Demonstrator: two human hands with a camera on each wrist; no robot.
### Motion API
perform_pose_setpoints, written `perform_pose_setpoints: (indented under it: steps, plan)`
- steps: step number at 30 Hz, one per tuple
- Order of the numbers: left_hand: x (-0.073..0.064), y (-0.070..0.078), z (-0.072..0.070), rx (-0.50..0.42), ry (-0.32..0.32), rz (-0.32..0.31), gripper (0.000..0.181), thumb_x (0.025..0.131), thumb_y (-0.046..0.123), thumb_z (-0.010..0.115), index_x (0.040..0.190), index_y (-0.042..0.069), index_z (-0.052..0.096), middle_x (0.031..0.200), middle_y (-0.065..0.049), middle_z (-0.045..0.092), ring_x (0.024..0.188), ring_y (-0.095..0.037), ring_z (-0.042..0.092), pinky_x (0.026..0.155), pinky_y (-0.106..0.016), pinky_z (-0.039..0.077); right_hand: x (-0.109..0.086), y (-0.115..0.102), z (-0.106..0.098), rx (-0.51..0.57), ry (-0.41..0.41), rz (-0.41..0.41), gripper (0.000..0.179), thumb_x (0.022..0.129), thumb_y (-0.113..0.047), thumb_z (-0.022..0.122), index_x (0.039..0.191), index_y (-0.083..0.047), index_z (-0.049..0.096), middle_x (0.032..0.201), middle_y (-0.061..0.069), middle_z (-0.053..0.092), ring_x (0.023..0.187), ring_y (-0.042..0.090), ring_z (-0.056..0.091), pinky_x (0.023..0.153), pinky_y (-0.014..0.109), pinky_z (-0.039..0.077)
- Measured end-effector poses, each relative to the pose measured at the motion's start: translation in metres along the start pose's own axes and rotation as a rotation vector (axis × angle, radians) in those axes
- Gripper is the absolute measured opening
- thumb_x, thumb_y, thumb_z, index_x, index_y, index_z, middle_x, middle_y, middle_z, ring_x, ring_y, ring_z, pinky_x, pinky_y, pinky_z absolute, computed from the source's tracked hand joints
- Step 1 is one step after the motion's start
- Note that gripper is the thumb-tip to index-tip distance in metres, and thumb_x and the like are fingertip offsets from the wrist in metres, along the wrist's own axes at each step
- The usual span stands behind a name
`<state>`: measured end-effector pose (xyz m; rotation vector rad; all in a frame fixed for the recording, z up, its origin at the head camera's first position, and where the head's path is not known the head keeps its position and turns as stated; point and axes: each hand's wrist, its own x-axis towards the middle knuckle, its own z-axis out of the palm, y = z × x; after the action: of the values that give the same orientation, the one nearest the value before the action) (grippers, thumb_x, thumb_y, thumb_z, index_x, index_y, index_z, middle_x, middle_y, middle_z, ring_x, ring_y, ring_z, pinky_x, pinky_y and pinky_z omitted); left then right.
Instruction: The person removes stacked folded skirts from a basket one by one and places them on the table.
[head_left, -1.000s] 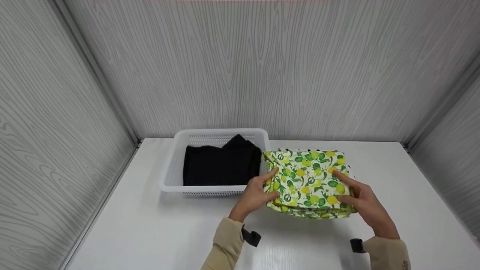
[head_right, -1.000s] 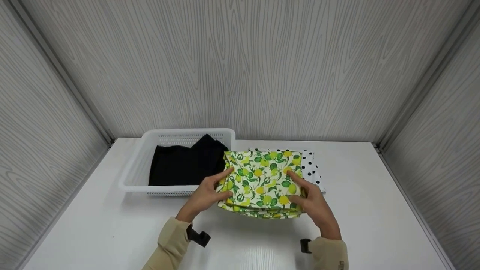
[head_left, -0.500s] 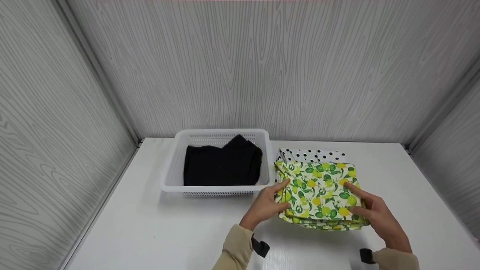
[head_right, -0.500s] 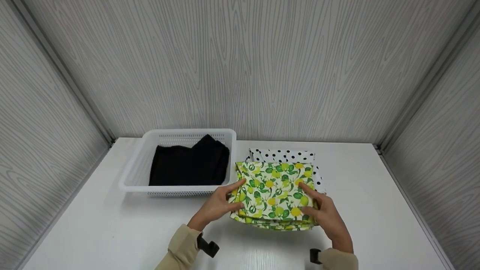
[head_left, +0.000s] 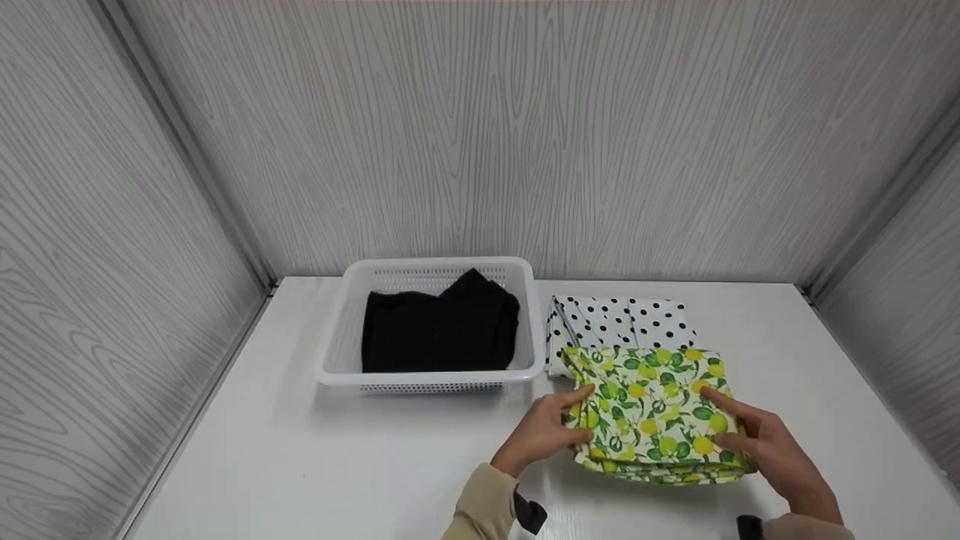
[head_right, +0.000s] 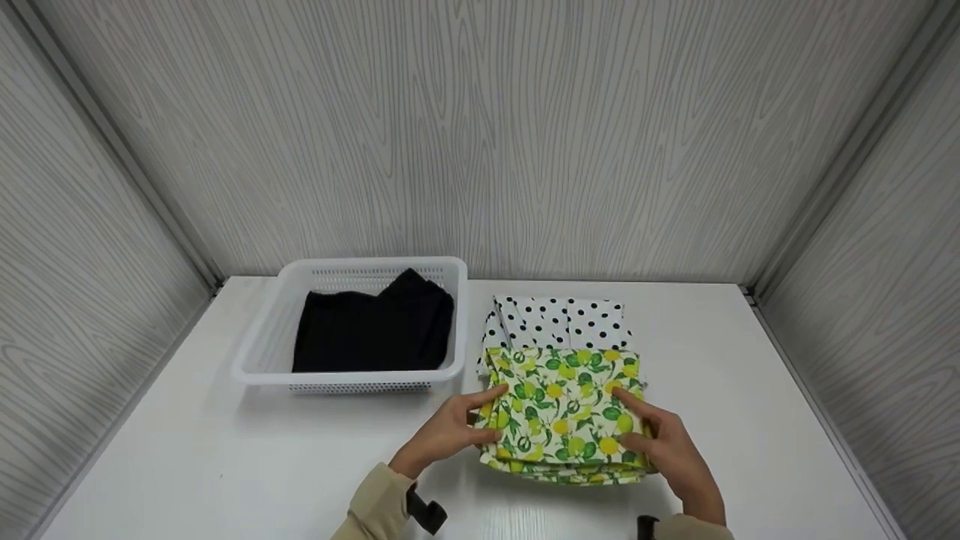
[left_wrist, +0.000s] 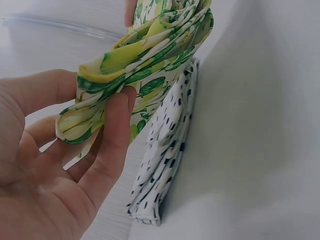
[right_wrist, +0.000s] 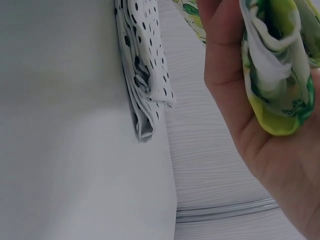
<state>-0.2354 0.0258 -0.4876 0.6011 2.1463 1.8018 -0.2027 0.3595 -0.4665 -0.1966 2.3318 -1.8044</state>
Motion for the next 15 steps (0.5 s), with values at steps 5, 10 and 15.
perform_pose_setpoints:
  steps: [5, 10, 15]
  plan:
    - [-0.001, -0.011, 0.007, -0.044, -0.026, -0.055, 0.067, 0.085, 0.002, 0.077, 0.147, 0.007, 0.053, 0.148, -0.013, 0.053, 0.056, -0.014, 0.065, 0.062, -0.027, 0.058, -0.005, 0.012, -0.003, 0.035, -0.03, 0.099, 0.07, 0.094, -0.003, 0.066, 0.156, -0.002, 0.032, 0.141, -0.03, 0.046, 0.114, -0.008, 0.051, 0.091, 0.021, 0.05]
    - [-0.005, -0.02, 0.01, -0.033, -0.075, -0.065, 0.061, 0.087, 0.004, 0.075, 0.144, 0.004, 0.055, 0.144, -0.007, 0.057, 0.052, -0.006, 0.057, 0.066, -0.021, 0.054, -0.007, 0.019, -0.002, -0.029, -0.078, 0.134, 0.074, 0.094, -0.008, 0.067, 0.156, 0.004, 0.027, 0.153, -0.009, 0.041, 0.119, -0.012, 0.046, 0.095, 0.018, 0.045]
    - [-0.008, -0.024, 0.011, 0.04, -0.076, -0.054, 0.056, 0.084, 0.008, 0.075, 0.138, 0.003, 0.062, 0.136, -0.003, 0.063, 0.093, -0.004, 0.063, 0.084, -0.023, 0.051, -0.007, 0.022, -0.001, -0.137, -0.14, 0.168, 0.073, 0.095, -0.016, 0.068, 0.155, 0.006, 0.031, 0.16, 0.025, 0.027, 0.144, 0.027, 0.03, 0.106, 0.035, 0.038]
